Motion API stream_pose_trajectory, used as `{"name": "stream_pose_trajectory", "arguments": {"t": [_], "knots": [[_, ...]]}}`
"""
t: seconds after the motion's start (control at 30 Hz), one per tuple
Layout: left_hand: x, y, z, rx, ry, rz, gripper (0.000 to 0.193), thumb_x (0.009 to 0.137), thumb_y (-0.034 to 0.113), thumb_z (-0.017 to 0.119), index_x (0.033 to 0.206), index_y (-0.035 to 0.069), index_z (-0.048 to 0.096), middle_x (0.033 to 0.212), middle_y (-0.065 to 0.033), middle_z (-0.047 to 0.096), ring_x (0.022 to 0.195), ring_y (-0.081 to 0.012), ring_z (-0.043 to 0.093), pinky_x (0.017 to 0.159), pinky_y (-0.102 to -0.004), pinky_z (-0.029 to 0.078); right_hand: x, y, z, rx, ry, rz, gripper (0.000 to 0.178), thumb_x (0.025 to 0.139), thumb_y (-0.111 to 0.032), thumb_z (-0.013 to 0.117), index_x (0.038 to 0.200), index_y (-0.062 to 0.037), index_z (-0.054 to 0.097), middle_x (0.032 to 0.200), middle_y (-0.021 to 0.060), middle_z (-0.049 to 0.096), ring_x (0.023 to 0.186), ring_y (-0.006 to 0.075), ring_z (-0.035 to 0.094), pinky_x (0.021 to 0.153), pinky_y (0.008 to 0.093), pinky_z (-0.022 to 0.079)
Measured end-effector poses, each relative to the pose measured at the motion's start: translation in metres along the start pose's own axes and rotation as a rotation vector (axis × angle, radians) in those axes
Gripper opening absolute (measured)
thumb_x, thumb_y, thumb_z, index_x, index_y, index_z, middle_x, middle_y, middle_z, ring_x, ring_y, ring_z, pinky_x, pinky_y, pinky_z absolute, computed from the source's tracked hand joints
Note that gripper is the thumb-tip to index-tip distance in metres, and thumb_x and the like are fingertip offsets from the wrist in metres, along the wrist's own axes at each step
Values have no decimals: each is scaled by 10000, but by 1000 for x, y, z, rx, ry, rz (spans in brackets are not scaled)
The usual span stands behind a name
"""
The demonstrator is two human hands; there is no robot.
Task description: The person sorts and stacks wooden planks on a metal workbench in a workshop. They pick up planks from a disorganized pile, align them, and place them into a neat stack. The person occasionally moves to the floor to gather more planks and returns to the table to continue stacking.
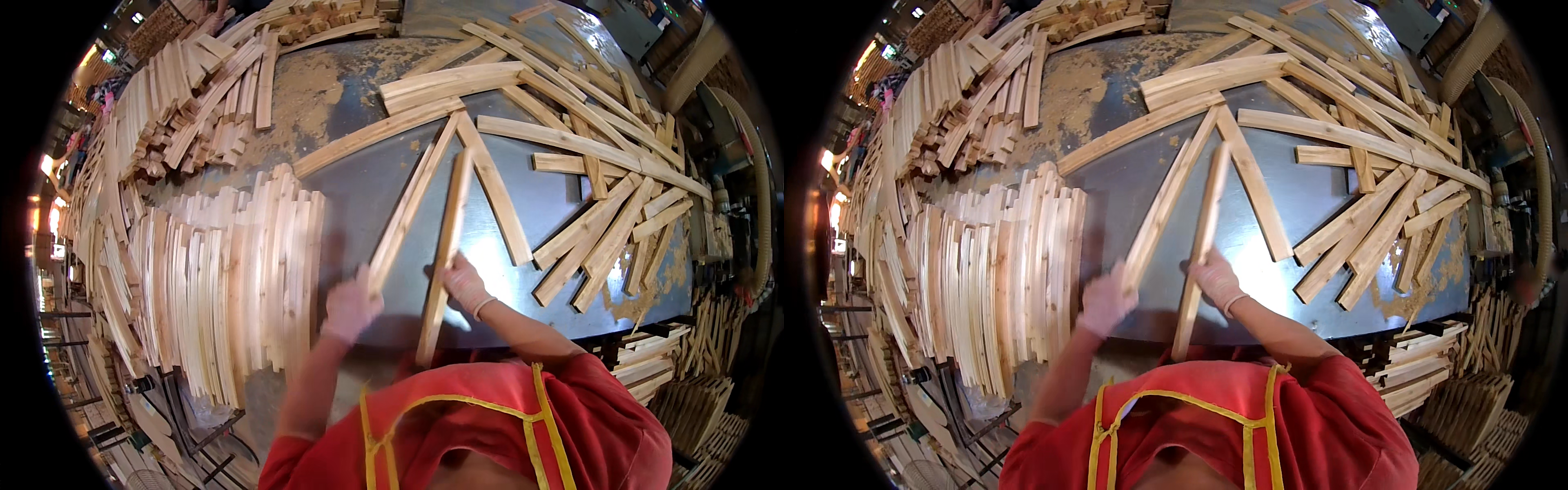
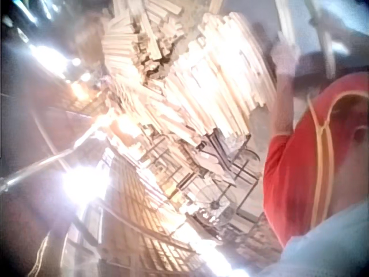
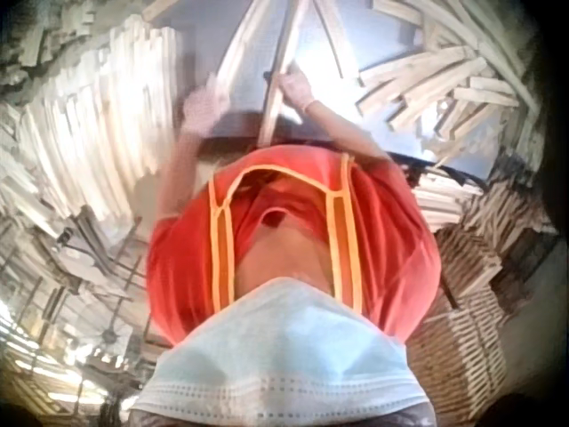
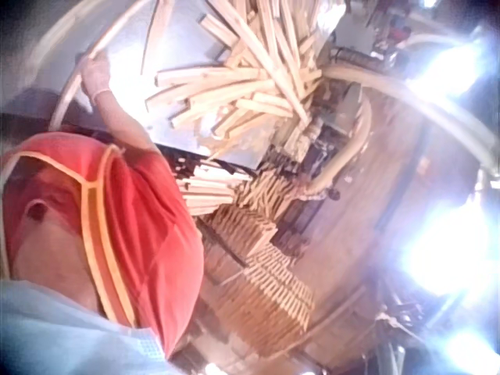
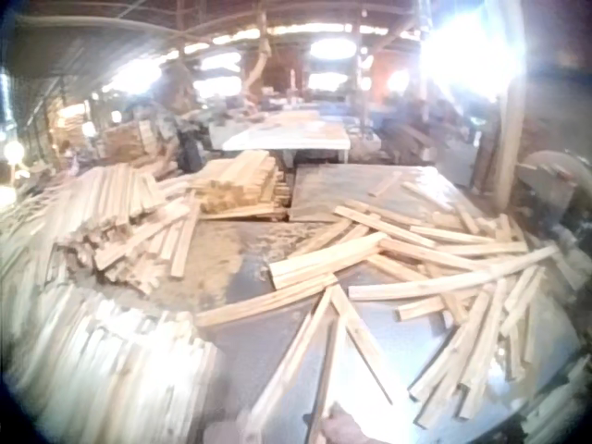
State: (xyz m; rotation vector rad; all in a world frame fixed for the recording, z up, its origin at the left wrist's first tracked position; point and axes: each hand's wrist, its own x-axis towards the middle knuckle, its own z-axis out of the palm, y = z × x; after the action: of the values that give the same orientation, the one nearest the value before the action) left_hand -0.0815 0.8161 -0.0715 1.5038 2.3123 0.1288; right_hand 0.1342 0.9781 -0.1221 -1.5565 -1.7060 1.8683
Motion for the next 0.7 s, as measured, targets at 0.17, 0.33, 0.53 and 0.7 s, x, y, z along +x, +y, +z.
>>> {"name": "stream_pose_trajectory", "arguments": {"t": [0.17, 0.33, 0.53, 0.7], "knots": [[-145, -10, 35, -15, -130, -177, 920, 846, 465, 776, 1576, 41, 411, 1204, -206, 720, 1100, -410, 696, 977, -545, 532, -31, -24, 81, -628, -428, -122, 751, 937, -444, 659, 1398, 104, 433, 1164, 360, 701, 1119, 495, 687, 993, 534, 524], [-123, -6, 16, 249, 330, -106, 930, 837, 464, 784, 1596, 70, 419, 1544, -185, 519, 1420, -407, 483, 1176, -568, 388, -5, -37, 145, -609, -696, -533, 544, 911, -413, 681, 1207, 27, 558, 1110, 321, 711, 1112, 489, 669, 955, 518, 525], [-112, -51, 20, 252, 146, -389, 866, 837, 345, 786, 1590, 93, 439, 1642, -189, 406, 1510, -429, 374, 1256, -572, 291, 34, -156, -17, -737, -246, -382, 485, 908, -376, 653, 1302, -96, 629, 1170, 257, 718, 1104, 457, 676, 937, 516, 537], [-63, 9, 17, 306, 400, -138, 768, 857, 360, 755, 1528, 89, 498, 1573, -170, 451, 1449, -427, 422, 1202, -555, 356, 131, -145, -250, -1048, 489, -421, 832, 837, -430, 812, 1530, -84, 507, 1328, 240, 676, 1270, 421, 624, 1072, 484, 509]]}}
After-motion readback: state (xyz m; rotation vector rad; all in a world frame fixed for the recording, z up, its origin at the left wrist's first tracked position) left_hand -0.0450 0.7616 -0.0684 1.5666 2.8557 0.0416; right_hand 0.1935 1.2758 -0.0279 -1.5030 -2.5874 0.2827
